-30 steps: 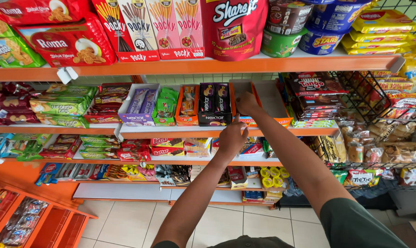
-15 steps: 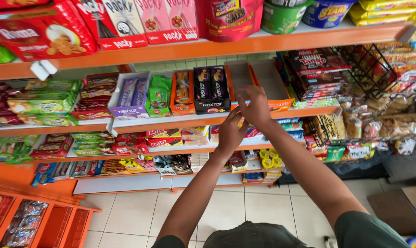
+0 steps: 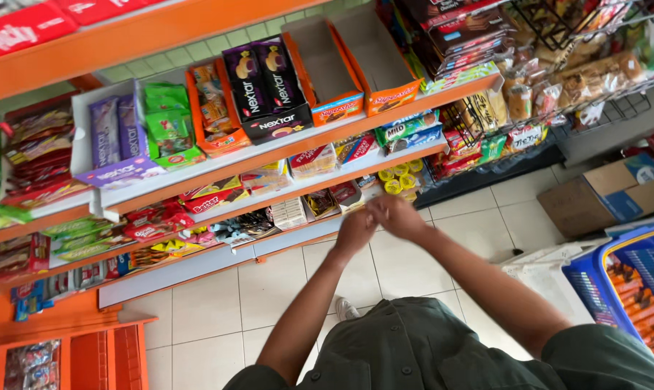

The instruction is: The person picks up snack bars from a blue basket and places them into organized boxes on the grocery store shelves.

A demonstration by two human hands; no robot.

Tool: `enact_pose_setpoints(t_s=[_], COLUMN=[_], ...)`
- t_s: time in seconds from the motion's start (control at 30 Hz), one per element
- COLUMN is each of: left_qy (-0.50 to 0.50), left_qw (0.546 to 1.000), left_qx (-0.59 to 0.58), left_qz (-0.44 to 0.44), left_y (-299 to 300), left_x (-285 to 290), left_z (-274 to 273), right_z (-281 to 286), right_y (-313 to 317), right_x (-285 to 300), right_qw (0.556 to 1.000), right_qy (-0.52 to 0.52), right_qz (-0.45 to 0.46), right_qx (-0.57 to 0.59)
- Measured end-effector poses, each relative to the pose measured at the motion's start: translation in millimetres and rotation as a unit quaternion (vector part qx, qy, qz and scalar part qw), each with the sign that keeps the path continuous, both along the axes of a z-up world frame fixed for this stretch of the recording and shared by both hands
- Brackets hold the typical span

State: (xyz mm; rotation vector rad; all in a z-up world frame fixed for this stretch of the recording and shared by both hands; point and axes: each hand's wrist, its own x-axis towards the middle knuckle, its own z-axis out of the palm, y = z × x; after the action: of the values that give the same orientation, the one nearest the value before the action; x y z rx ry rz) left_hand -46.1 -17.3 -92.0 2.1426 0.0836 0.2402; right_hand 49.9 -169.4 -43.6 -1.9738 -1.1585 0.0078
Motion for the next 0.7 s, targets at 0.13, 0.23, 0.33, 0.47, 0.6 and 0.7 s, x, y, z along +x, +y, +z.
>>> enact_pose_setpoints(t_s=[0.13, 0.23, 0.33, 0.47, 0.6, 0.7], left_qy=[0.267, 0.526, 0.65, 0.631, 0.646, 0.647], left_qw=[0.961, 0.847, 0.742, 0.771, 0.757, 0.749], left_qx=[-0.025, -0.05, -0.134, 0.081, 0.098, 0.125], left_qz=[-0.074, -0.055, 0.096, 0.008, 0.017, 0.065], left_y=[-10.9, 1.0, 29.3, 90.7, 130.8, 138.7], left_x=[-114.2, -201.2, -296.9, -363.7, -347.6, -305.4], left_z=[-178.0, -218.3, -224.4, -217.5, -217.8, -218.5], right_z=[-210.6, -354.0, -380.0, -364.7, -383.7, -405.0], right_y=[-98.0, -183.1, -256.4, -303.2, -319.0, -305.7], right_x=[-60.5, -83.2, -132.6, -148.4, -125.4, -99.1], right_qw=[0.917, 0.804, 0.698, 0.645, 0.728, 0.779], right_qy=[0.192, 0.269, 0.392, 0.514, 0.255, 0.081], right_qz=[0.055, 0.066, -0.044, -0.172, -0.038, 0.088], right_qx=[-0.347, -0.526, -0.598, -0.539, -0.636, -0.616])
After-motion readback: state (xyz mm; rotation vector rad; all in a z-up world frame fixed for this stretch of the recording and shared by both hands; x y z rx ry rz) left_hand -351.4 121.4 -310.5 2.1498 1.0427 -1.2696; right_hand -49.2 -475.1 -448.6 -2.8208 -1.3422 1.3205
